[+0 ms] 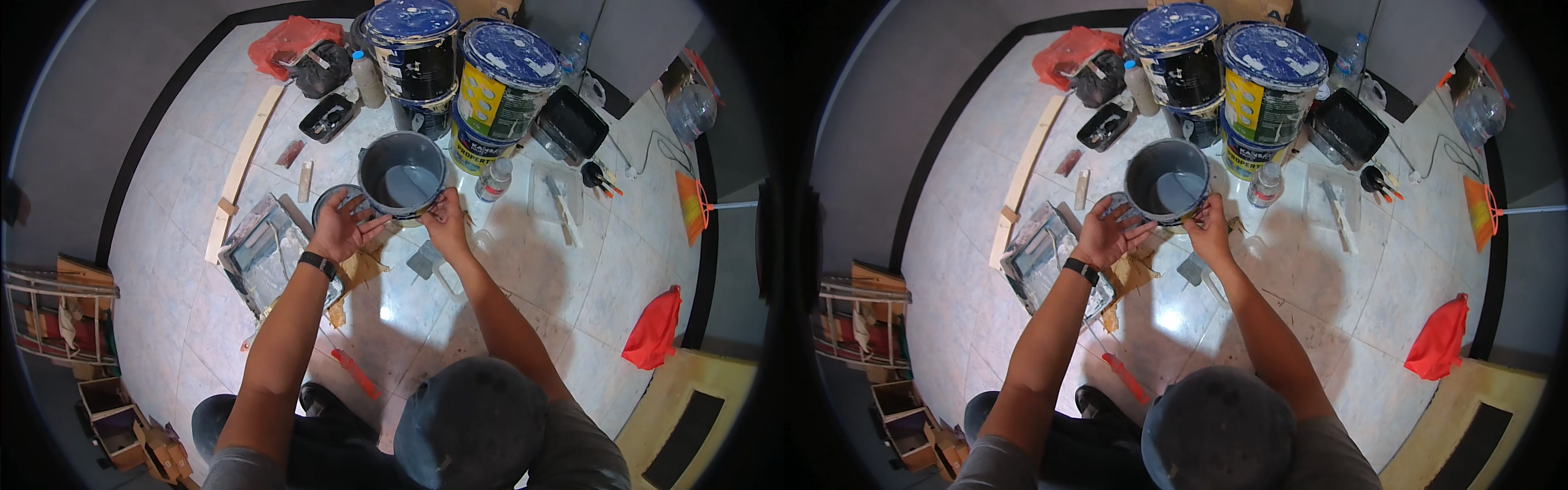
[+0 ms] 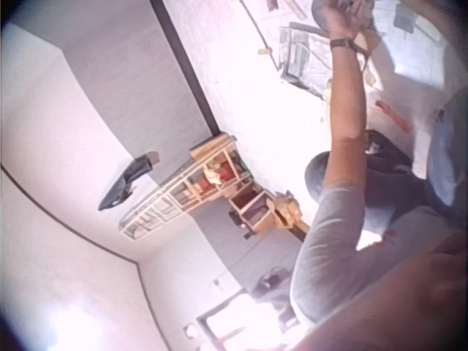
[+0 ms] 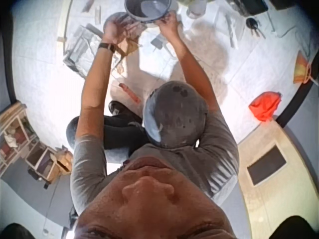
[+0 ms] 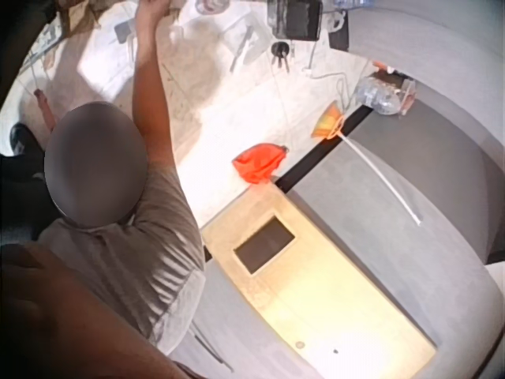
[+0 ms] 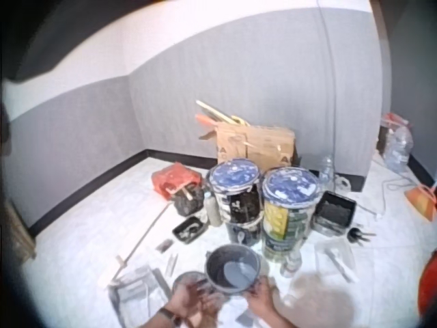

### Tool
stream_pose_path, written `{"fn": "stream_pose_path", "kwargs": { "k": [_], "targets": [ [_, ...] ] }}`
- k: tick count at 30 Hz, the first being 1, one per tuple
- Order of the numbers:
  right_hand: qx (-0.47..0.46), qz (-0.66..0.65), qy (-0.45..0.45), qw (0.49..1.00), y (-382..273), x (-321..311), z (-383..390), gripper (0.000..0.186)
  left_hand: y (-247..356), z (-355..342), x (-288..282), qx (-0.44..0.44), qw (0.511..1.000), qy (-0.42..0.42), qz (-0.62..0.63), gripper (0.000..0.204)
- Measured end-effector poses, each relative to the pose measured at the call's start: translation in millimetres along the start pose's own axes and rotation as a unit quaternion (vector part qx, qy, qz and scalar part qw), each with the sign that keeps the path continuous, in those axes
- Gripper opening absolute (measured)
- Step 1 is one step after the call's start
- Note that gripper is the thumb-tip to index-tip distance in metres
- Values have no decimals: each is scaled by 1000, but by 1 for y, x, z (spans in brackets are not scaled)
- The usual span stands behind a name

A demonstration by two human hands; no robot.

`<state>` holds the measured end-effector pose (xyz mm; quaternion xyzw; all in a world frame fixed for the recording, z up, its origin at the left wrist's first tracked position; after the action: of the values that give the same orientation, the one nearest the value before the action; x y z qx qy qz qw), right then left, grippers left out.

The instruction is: The person opens a paint can, pours paint into a smaller container, and then dabs a brush into the paint in the container and onto a paint tray.

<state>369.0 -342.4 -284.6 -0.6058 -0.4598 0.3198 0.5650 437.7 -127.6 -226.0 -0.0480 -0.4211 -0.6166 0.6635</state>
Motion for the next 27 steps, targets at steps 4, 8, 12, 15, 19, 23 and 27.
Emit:
{"fn": "stream_pose_path", "kwargs": {
  "k": [4, 8, 12, 15, 19, 23, 27],
  "targets": [
    [89, -38, 10, 995, 4, -3, 11, 36, -7, 0, 11, 62, 973, 104, -197, 45],
    [199, -142, -21, 969, -47, 20, 40, 30, 2, -5, 3, 146, 928, 197, -282, 26],
    [273, -122, -53, 953, -76, 24, 57, 32, 21, -12, -5, 227, 865, 281, -349, 25],
    [231, -90, -59, 967, -79, 7, 65, 33, 38, -7, 8, 314, 765, 333, -453, 30],
    [240, -52, -18, 969, -75, -29, 82, 31, 50, 17, 57, 233, 868, 264, -352, 48],
    [249, -41, 24, 967, -80, -52, 99, 30, 108, 54, 84, 408, 558, 363, -625, 67],
    [248, 5, 87, 965, -93, -96, 112, 29, 101, 122, 193, 269, 684, 109, -669, 62]
  ]
}}
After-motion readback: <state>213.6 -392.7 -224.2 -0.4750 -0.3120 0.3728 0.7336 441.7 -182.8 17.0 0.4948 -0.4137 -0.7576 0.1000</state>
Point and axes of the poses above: each hand's wrist, its own z-axis away from the middle knuckle, its own x-axis out of the palm, y = z × x, the point moved 5 cm from there along -z, towards the middle knuckle, and after that the axes turned 4 degrees about -x, right-handed, at the moved point
